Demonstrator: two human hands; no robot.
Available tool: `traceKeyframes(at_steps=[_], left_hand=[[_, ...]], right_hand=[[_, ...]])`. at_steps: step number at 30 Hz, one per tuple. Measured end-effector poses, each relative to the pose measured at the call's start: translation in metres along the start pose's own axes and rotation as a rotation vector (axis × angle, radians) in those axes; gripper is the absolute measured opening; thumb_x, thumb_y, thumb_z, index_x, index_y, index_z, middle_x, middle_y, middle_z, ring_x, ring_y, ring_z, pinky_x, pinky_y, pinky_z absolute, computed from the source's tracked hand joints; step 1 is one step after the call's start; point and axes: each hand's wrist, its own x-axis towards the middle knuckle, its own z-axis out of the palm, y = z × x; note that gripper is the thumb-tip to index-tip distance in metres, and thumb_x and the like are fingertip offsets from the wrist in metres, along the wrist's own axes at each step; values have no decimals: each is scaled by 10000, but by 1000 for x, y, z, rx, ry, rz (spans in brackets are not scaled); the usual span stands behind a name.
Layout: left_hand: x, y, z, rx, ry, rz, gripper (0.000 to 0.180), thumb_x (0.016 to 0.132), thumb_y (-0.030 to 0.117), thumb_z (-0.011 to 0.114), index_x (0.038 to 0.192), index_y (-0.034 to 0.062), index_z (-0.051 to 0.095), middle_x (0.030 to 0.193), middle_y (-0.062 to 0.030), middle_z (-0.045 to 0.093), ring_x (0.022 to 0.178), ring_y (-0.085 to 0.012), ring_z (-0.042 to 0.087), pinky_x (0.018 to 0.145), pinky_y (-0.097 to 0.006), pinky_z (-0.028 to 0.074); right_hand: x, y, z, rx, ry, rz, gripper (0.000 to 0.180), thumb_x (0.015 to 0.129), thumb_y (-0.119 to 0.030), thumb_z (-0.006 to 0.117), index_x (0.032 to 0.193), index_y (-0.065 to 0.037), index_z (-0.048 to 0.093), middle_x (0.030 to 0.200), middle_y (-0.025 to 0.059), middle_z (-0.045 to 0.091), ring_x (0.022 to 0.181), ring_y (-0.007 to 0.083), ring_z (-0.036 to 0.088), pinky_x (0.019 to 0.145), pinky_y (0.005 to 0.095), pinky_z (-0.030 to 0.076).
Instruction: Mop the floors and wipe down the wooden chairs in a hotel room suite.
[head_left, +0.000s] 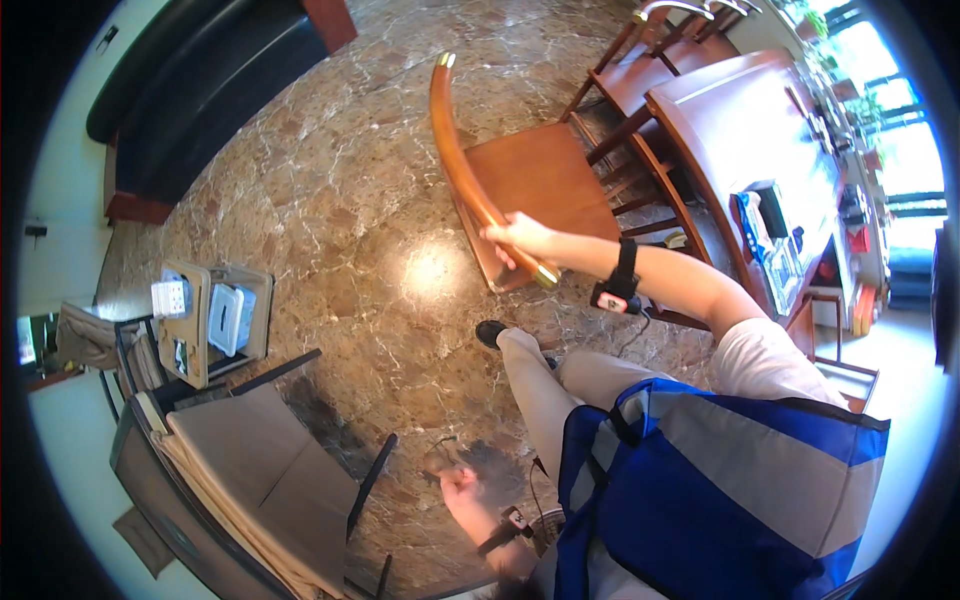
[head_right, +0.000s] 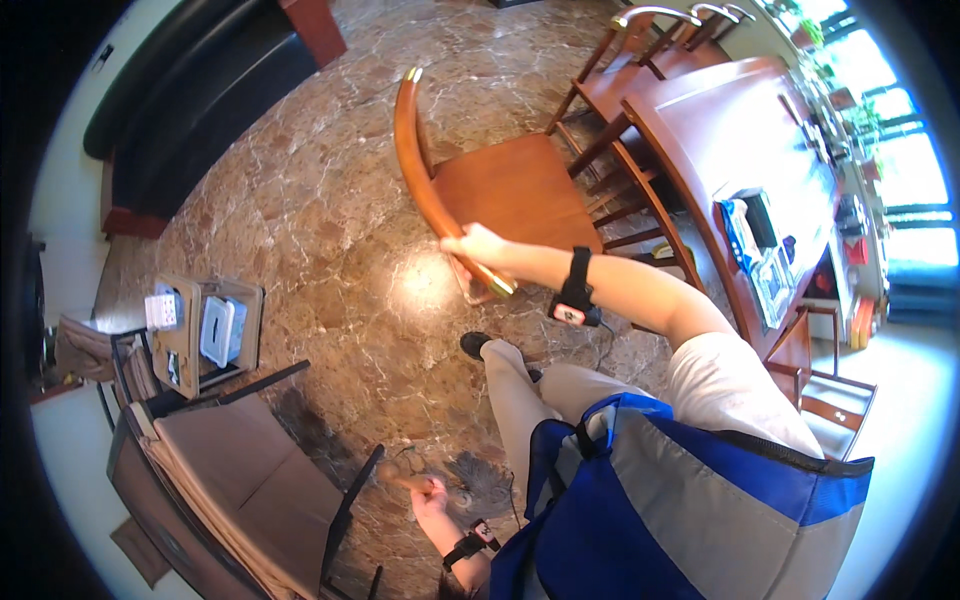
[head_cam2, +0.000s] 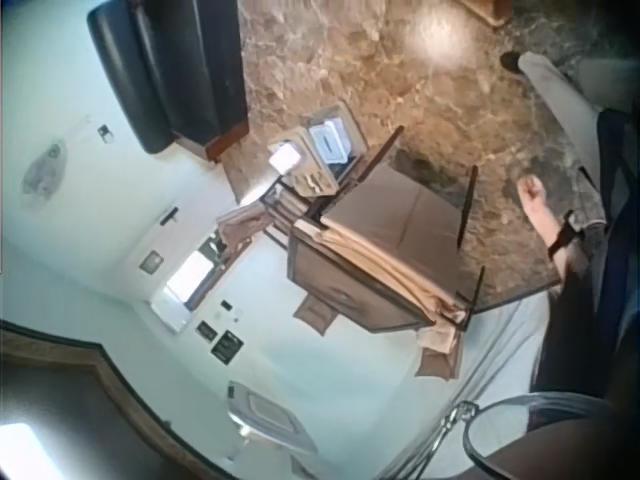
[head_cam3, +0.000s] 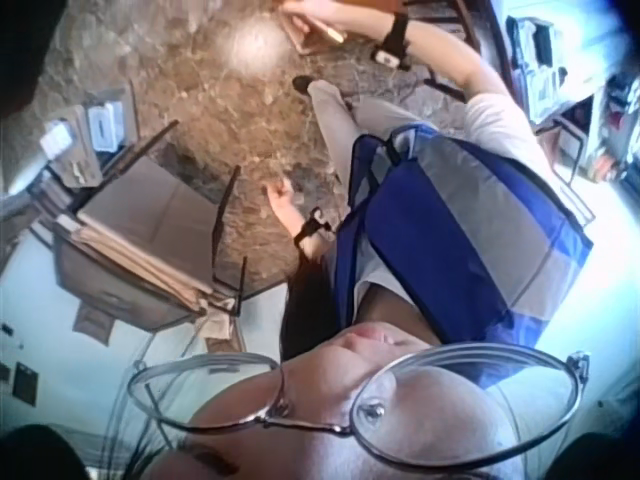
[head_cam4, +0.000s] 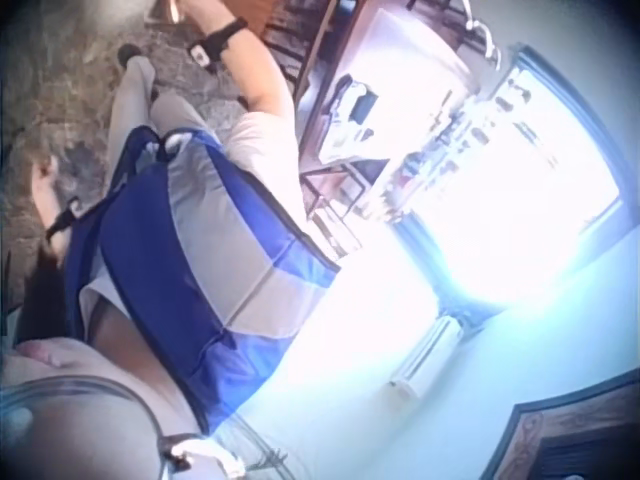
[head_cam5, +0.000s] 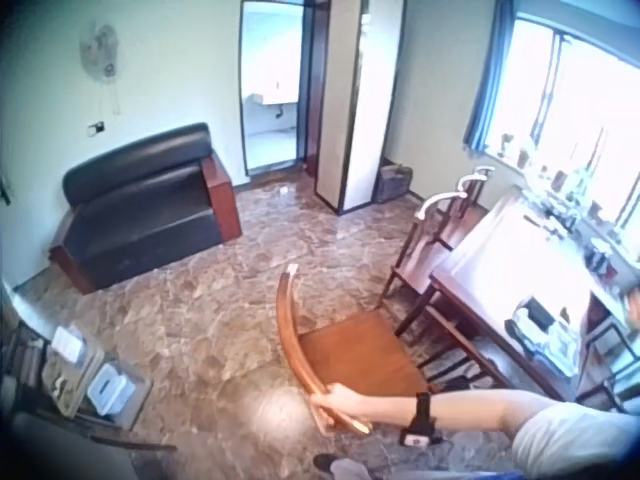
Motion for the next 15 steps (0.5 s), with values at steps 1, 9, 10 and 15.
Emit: traceKeyframes(at_steps=[1, 9, 10, 15], left_hand=[[-1, 2, 1, -18, -39, -23, 98, 706, 90, 485, 647, 14, 471, 582, -49, 502, 477, -188, 456, 483, -290, 432], [-107, -46, 36, 309, -168, -30, 117, 650, -24, 524, 751, -3, 469, 676, -70, 445, 652, -184, 455, 596, -284, 419], [-119, -52, 37, 741, -388, 206, 123, 666, -37, 491, 780, -6, 459, 686, -51, 425, 671, -160, 441, 618, -258, 401], [-109, -49, 31, 1160, -467, 309, 176, 677, -42, 464, 846, -4, 434, 687, -44, 381, 657, -136, 428, 621, -217, 386]], right_hand=[[-16, 13, -7, 69, -99, -15, 254, 719, -225, 542, 690, 7, 446, 508, 70, 480, 398, 137, 470, 368, 262, 407], [-135, 112, -54, -63, -104, 63, 290, 726, -274, 545, 777, 1, 467, 534, 49, 510, 450, 120, 504, 428, 246, 419], [-148, 120, -59, -106, -94, 104, 296, 726, -282, 546, 779, 0, 470, 533, 47, 513, 451, 122, 507, 432, 248, 419], [-206, 165, -94, -177, -142, 115, 293, 726, -313, 541, 714, -25, 486, 508, 28, 516, 443, 121, 509, 445, 262, 411]])
